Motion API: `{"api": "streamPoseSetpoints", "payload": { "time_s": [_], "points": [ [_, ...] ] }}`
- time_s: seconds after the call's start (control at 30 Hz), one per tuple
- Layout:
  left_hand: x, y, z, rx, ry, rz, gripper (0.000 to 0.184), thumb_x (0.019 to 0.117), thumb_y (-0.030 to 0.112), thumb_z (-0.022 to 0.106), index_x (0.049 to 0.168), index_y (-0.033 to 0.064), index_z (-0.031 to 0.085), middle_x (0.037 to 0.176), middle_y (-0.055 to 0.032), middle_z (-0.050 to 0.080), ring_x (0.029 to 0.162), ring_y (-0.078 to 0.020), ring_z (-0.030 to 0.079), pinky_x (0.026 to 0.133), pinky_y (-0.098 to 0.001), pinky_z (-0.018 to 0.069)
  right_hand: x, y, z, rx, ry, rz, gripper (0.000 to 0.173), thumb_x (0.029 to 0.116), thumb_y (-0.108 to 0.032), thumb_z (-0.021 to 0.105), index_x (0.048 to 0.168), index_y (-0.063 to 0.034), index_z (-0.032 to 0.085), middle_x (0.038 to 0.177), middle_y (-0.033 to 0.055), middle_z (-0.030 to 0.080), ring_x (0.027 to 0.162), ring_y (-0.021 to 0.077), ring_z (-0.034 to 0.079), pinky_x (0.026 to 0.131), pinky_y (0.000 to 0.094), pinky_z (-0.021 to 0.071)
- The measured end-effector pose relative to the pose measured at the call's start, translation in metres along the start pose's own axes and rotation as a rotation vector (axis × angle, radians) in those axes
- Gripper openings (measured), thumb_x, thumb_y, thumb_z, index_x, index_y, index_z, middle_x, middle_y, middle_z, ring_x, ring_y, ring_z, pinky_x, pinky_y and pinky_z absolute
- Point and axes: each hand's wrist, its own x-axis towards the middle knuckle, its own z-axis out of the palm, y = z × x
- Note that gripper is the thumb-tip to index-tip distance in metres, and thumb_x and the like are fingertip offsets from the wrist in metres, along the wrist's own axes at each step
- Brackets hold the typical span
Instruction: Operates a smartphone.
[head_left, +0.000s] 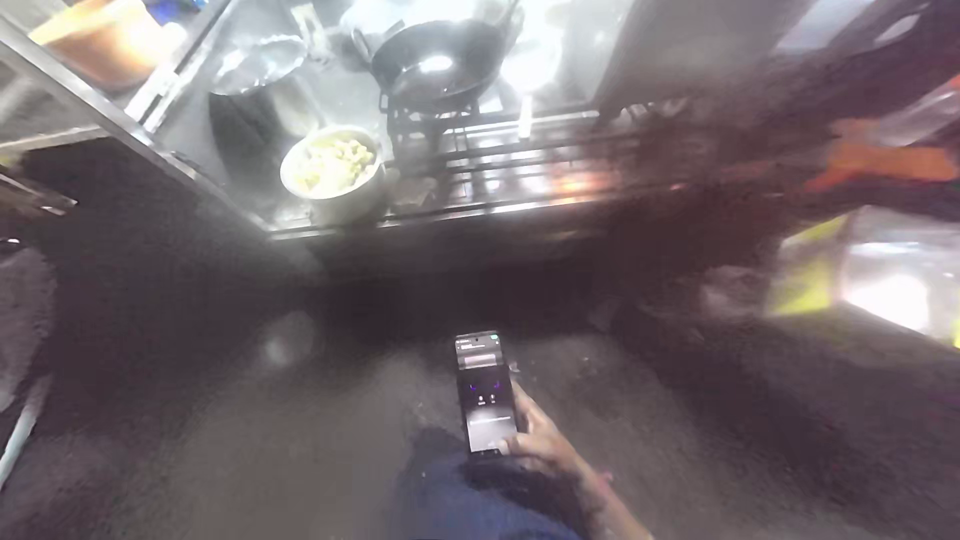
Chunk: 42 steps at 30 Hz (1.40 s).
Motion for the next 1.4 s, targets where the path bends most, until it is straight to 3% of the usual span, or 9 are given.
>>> {"api": "streamPoseSetpoints", "payload": {
  "time_s": [0.1, 0.2, 0.3, 0.47, 0.63, 1.0, 1.07, 1.23, 1.4],
  "points": [
    [0.044, 0.0, -0.028, -0.396, 0.347, 0.073, 0.054, 0.1033, 0.035, 0.054, 0.147, 0.004, 0.05, 0.145, -0.0171, 0.056, 0.136, -0.0339, 0.051, 0.116, -0.0521, 0.0373, 0.001, -0.002, 0.006, -0.036, -0.006, -0.015, 0.094, 0.0759, -0.006, 0.078, 0.153, -0.0044, 0.025, 0.135, -0.0014, 0.063, 0.119, 0.0106, 0.064, 0.102, 0.0339, 0.0551],
    [0.076, 0.025, -0.031, -0.818, 0.595, 0.496, 0.066, 0.0994, 0.053, 0.054, 0.143, 0.0027, 0.053, 0.137, -0.009, 0.063, 0.125, -0.0184, 0.06, 0.105, -0.0383, 0.0507, -0.001, -0.001, 0.009, -0.046, -0.048, -0.024, 0.091, 0.0798, -0.008, 0.08, 0.154, -0.0075, 0.027, 0.135, -0.0032, 0.064, 0.119, 0.0101, 0.064, 0.103, 0.0334, 0.0547],
    [0.094, 0.067, -0.026, -1.205, 0.464, 0.784, 0.081, 0.0958, 0.058, 0.058, 0.147, -0.0027, 0.044, 0.142, -0.0118, 0.058, 0.127, -0.019, 0.059, 0.105, -0.0379, 0.0508, -0.007, -0.004, 0.014, -0.053, -0.031, 0.007, 0.096, 0.0777, -0.009, 0.08, 0.155, -0.0077, 0.023, 0.136, -0.0051, 0.063, 0.117, 0.0086, 0.065, 0.099, 0.032, 0.0562],
    [0.094, 0.096, -0.015, -1.523, 0.107, 0.933, 0.083, 0.0937, 0.045, 0.068, 0.154, 0.0012, 0.03, 0.14, -0.0094, 0.059, 0.123, -0.017, 0.061, 0.104, -0.0391, 0.0515, -0.016, -0.008, 0.011, -0.094, -0.047, -0.041, 0.091, 0.0786, -0.014, 0.081, 0.154, -0.0111, 0.03, 0.135, -0.0004, 0.063, 0.12, 0.0137, 0.064, 0.102, 0.0372, 0.0554],
    [0.094, 0.109, -0.016, -1.506, 0.043, 1.011, 0.072, 0.0908, 0.009, 0.06, 0.152, -0.0027, 0.024, 0.139, -0.0102, 0.057, 0.121, -0.0174, 0.061, 0.103, -0.0396, 0.0522, -0.021, -0.008, 0.008, -0.075, -0.035, -0.1, 0.087, 0.0802, -0.015, 0.081, 0.154, -0.0146, 0.034, 0.134, -0.0009, 0.065, 0.117, 0.0137, 0.065, 0.1, 0.037, 0.0566],
    [0.097, 0.119, -0.015, -1.471, 0.086, 1.009, 0.072, 0.0849, -0.001, 0.057, 0.149, -0.0079, 0.025, 0.135, -0.0129, 0.06, 0.118, -0.0183, 0.064, 0.101, -0.0391, 0.0537, -0.026, -0.01, -0.003, -0.058, -0.052, -0.052, 0.089, 0.0795, -0.001, 0.072, 0.154, -0.0076, 0.025, 0.134, 0.0026, 0.065, 0.117, 0.0153, 0.066, 0.1, 0.0365, 0.0566],
    [0.096, 0.12, -0.015, -1.429, 0.152, 0.953, 0.069, 0.0858, 0.003, 0.06, 0.146, -0.0099, 0.029, 0.131, -0.0098, 0.063, 0.114, -0.0134, 0.065, 0.099, -0.0352, 0.0553, -0.025, -0.012, -0.002, -0.11, -0.044, -0.051, 0.089, 0.0796, -0.004, 0.074, 0.153, -0.0047, 0.023, 0.134, 0.0008, 0.064, 0.117, 0.0125, 0.066, 0.1, 0.0338, 0.0565],
    [0.097, 0.12, -0.014, -1.482, 0.148, 0.922, 0.061, 0.0918, 0.002, 0.056, 0.146, -0.0082, 0.03, 0.129, -0.0153, 0.063, 0.112, -0.0209, 0.067, 0.097, -0.0407, 0.057, -0.02, -0.013, 0.0, -0.169, -0.041, -0.044, 0.09, 0.0747, 0.005, 0.07, 0.153, -0.0035, 0.025, 0.132, 0.0005, 0.066, 0.115, 0.0115, 0.067, 0.098, 0.0326, 0.058],
    [0.092, 0.124, -0.012, -1.515, 0.194, 0.883, 0.054, 0.0981, 0.001, 0.051, 0.146, -0.0062, 0.028, 0.128, -0.0127, 0.064, 0.112, -0.0192, 0.068, 0.097, -0.04, 0.0574, -0.018, -0.014, 0.008, -0.17, -0.018, -0.01, 0.094, 0.0737, 0.011, 0.071, 0.153, -0.0017, 0.022, 0.134, 0.0054, 0.064, 0.117, 0.0164, 0.067, 0.101, 0.0362, 0.0576]
  ]
}}
